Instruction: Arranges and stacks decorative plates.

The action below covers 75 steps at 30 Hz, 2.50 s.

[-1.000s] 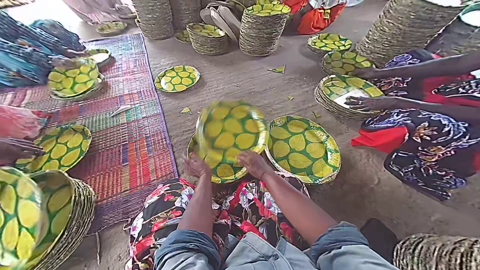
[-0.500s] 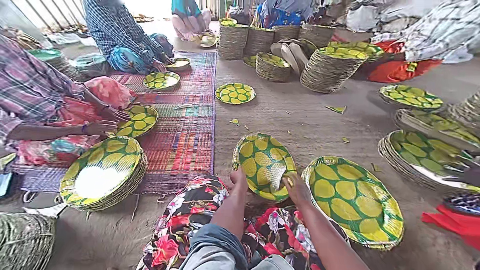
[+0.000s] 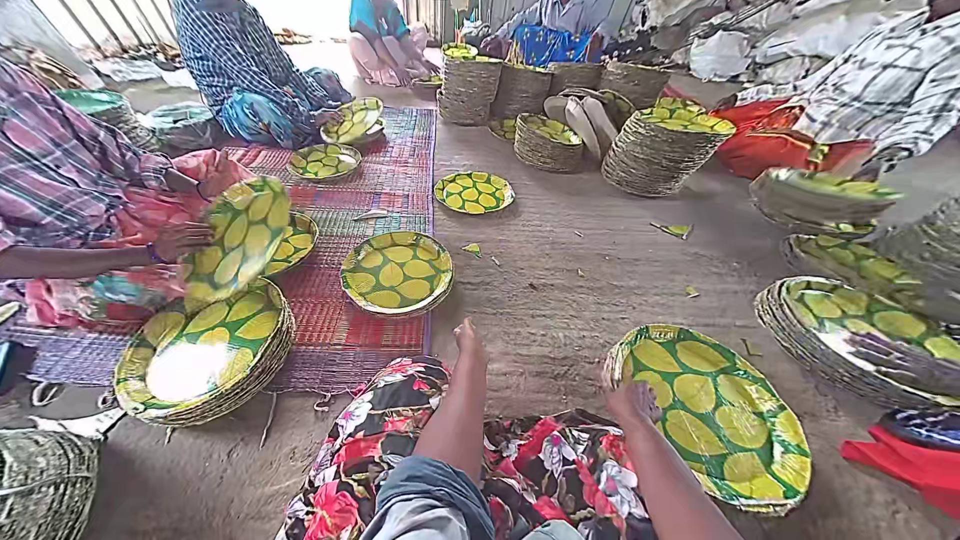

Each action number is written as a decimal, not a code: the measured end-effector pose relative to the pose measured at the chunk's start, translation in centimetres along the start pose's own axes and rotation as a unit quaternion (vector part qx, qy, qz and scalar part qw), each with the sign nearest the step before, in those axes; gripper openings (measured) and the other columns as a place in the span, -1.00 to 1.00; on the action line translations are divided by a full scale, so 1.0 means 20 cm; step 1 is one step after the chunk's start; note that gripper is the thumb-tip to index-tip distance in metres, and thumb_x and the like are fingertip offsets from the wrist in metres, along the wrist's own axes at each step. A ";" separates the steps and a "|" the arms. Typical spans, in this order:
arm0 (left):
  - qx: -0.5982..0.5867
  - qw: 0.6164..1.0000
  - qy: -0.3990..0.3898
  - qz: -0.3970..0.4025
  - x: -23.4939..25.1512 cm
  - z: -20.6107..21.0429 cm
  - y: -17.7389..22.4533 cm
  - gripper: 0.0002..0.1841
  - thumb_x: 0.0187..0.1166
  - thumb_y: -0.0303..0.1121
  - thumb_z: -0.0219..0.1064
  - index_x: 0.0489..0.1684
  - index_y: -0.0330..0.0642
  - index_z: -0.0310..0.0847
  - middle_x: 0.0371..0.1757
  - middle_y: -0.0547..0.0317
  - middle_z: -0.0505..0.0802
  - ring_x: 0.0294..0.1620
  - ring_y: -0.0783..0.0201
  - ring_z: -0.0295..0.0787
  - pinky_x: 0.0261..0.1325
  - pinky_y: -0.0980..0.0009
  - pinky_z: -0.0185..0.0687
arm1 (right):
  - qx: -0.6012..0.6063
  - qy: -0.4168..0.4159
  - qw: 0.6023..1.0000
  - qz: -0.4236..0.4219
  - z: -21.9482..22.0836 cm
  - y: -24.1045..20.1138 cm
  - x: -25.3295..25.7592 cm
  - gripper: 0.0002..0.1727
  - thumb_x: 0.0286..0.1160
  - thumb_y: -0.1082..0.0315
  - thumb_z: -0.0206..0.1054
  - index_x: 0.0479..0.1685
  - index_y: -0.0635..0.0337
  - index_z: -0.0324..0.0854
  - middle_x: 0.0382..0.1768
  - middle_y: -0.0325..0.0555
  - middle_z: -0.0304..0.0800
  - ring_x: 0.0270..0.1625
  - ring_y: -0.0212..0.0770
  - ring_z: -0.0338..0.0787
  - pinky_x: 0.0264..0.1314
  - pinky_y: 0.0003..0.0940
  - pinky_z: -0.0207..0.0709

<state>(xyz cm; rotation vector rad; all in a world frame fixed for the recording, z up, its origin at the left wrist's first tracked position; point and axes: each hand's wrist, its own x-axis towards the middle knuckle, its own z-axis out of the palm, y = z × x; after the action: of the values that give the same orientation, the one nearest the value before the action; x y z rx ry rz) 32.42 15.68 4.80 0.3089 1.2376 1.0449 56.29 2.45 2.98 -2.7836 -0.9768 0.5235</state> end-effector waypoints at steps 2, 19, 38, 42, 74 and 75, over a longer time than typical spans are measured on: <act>0.047 0.998 -0.028 -0.010 -0.02 0.02 -0.05 -0.43 0.94 -0.15 -0.14 0.77 -0.37 0.11 0.73 -0.34 0.38 0.72 -0.18 0.31 0.62 -0.17 0.27 | -0.048 -0.017 0.999 0.015 0.01 -0.02 0.01 -0.43 0.61 0.38 0.30 0.56 0.53 0.42 0.70 0.54 0.24 0.78 0.43 0.24 0.65 0.45 0.21; 0.644 0.644 -0.066 0.408 -0.03 0.04 -0.25 -0.31 0.86 -0.07 -0.08 0.90 -0.28 -0.04 0.93 -0.29 -0.05 0.97 -0.18 -0.34 0.89 -0.23 -0.47 | -0.111 -0.099 0.903 -0.403 0.09 -0.09 -0.09 -0.54 0.72 0.46 0.11 0.56 0.20 0.58 0.71 0.16 0.45 0.82 0.17 0.31 0.86 0.27 -0.07; 0.743 0.603 -0.199 0.211 0.00 -0.03 -0.36 -0.25 0.82 -0.03 0.10 0.91 -0.26 -0.04 0.93 -0.19 0.03 0.97 -0.13 -0.25 0.85 -0.35 -0.45 | 0.063 0.230 0.958 -0.158 -0.06 0.02 -0.05 -0.62 0.80 0.31 0.14 0.32 0.39 0.70 0.41 0.38 0.66 0.53 0.35 0.60 0.55 0.34 0.32; 0.525 0.727 0.021 0.442 -0.01 0.04 -0.32 -0.27 0.84 -0.04 -0.22 0.90 -0.36 -0.14 0.92 -0.36 -0.12 0.96 -0.26 -0.34 0.86 -0.30 -0.46 | 0.045 0.099 0.907 -0.408 0.06 -0.06 -0.11 -0.63 0.80 0.36 0.10 0.28 0.39 0.71 0.44 0.23 0.73 0.52 0.21 0.70 0.56 0.18 0.50; 0.626 0.673 -0.038 0.392 0.01 0.03 -0.28 -0.29 0.86 -0.03 -0.10 0.90 -0.31 -0.06 0.91 -0.38 -0.06 0.96 -0.27 -0.33 0.85 -0.35 -0.45 | -0.106 -0.140 0.878 -0.446 0.13 -0.13 -0.06 -0.58 0.85 0.33 0.00 0.45 0.26 0.65 0.55 0.15 0.64 0.65 0.15 0.55 0.74 0.19 0.18; 0.688 0.649 -0.088 0.312 -0.01 0.02 -0.29 -0.27 0.85 -0.02 0.00 0.91 -0.27 -0.05 0.92 -0.34 -0.05 0.96 -0.24 -0.34 0.85 -0.35 -0.45 | -0.135 -0.164 0.885 -0.415 0.14 -0.13 -0.06 -0.57 0.81 0.38 0.02 0.51 0.22 0.61 0.62 0.11 0.57 0.73 0.12 0.46 0.81 0.24 0.01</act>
<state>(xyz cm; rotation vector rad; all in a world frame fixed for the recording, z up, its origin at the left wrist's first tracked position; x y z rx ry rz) 35.60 12.65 0.94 2.0951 1.5665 0.3342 52.85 3.85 1.43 -2.1492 -2.2837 0.7484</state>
